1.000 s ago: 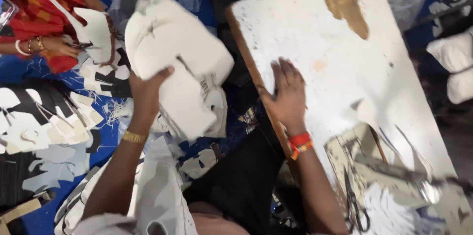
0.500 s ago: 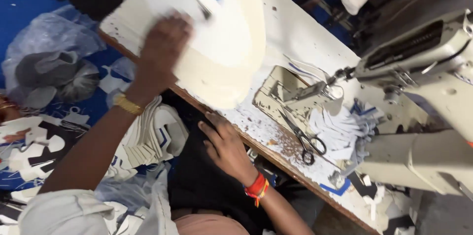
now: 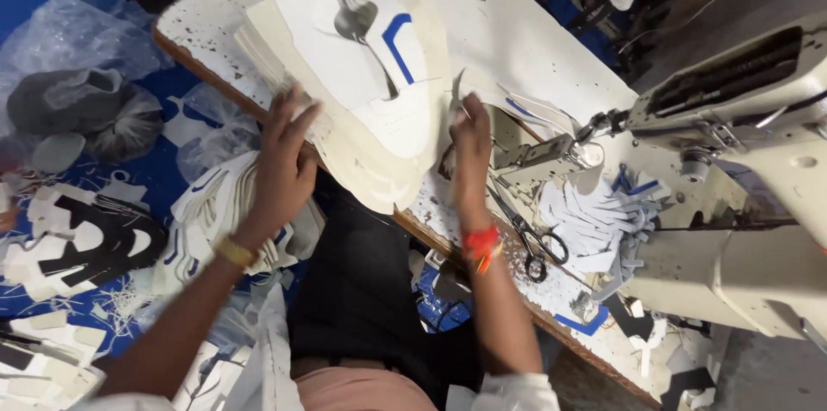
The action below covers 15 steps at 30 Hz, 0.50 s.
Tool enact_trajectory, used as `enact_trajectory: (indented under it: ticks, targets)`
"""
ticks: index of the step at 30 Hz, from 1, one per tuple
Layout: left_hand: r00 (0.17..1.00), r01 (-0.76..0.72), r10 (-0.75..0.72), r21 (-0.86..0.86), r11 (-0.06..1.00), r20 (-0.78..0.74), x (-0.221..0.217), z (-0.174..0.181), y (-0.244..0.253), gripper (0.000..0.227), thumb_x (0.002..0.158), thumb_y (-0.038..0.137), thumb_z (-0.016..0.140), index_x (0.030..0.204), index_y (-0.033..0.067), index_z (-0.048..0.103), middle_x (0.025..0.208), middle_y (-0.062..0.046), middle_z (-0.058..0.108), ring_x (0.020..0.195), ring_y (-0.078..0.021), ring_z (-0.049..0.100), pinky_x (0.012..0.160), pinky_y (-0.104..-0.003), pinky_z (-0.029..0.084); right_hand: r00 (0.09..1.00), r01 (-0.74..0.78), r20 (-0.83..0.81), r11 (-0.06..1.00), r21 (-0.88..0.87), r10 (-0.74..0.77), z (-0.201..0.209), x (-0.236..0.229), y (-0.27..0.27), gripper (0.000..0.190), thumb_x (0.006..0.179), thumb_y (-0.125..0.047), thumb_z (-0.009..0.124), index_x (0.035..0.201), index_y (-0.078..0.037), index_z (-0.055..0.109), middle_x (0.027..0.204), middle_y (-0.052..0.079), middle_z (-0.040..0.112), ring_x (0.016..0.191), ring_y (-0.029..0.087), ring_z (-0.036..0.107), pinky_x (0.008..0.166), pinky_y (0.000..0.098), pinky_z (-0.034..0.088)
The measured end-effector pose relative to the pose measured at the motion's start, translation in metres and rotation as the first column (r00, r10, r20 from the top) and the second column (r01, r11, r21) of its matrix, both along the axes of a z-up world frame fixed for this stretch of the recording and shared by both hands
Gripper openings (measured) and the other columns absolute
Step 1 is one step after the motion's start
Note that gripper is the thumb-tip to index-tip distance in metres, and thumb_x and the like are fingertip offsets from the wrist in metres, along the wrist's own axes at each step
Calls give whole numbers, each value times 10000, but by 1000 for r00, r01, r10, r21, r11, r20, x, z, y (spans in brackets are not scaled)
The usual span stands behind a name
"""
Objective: The person uses a sewing machine to stitch white shoe parts with blue markings. They guide the material under the needle, cut the thread with scissors, and stack the finished pieces on the table.
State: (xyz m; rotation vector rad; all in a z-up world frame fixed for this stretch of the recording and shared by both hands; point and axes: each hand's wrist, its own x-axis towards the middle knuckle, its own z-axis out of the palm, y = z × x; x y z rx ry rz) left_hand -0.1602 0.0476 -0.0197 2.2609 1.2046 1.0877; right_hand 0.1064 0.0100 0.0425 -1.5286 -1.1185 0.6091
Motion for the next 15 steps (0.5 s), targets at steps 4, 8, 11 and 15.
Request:
enact_trajectory:
  ticks: [4,8,11,15]
  targets:
    - [621,278,224,-479,833,751,17,4,-38,866,1061,344,602,1665,108,28,1752,-216,14,1621,-381,90,1291,-509,220,879,-256,-428,966,-48,212,-15,33,61,867,1019,-560,472,1613,24,228,1629,249,348,1523,375,371,1240,445,322]
    - [548,300,335,-554,776,767,31,43,-27,1031,1020,475,584,1644,114,-153,1734,-221,-76,1613,-364,74,1278,-492,206,857,-322,-426,947,-6,289,-14,20,78,876,1071,-515,517,1666,29,175,1700,185,250,1568,268,272,1266,397,291]
    - [652,151,476,-717,681,590,44,53,-18,1076,985,551,579,1661,99,-125,1718,-234,-86,1610,-361,28,1276,-486,168,859,-342,-449,928,-146,246,20,-20,63,843,862,-289,646,1554,12,269,1424,299,503,1285,390,544,1054,482,501]
    - [616,147,444,-649,747,651,50,53,-15,1116,989,507,640,1638,70,-156,1729,-221,-148,1612,-343,-72,1285,-480,80,816,-303,-538,949,-88,211,21,-50,35,763,848,-159,629,1508,26,294,1341,285,544,1269,390,579,1059,463,551]
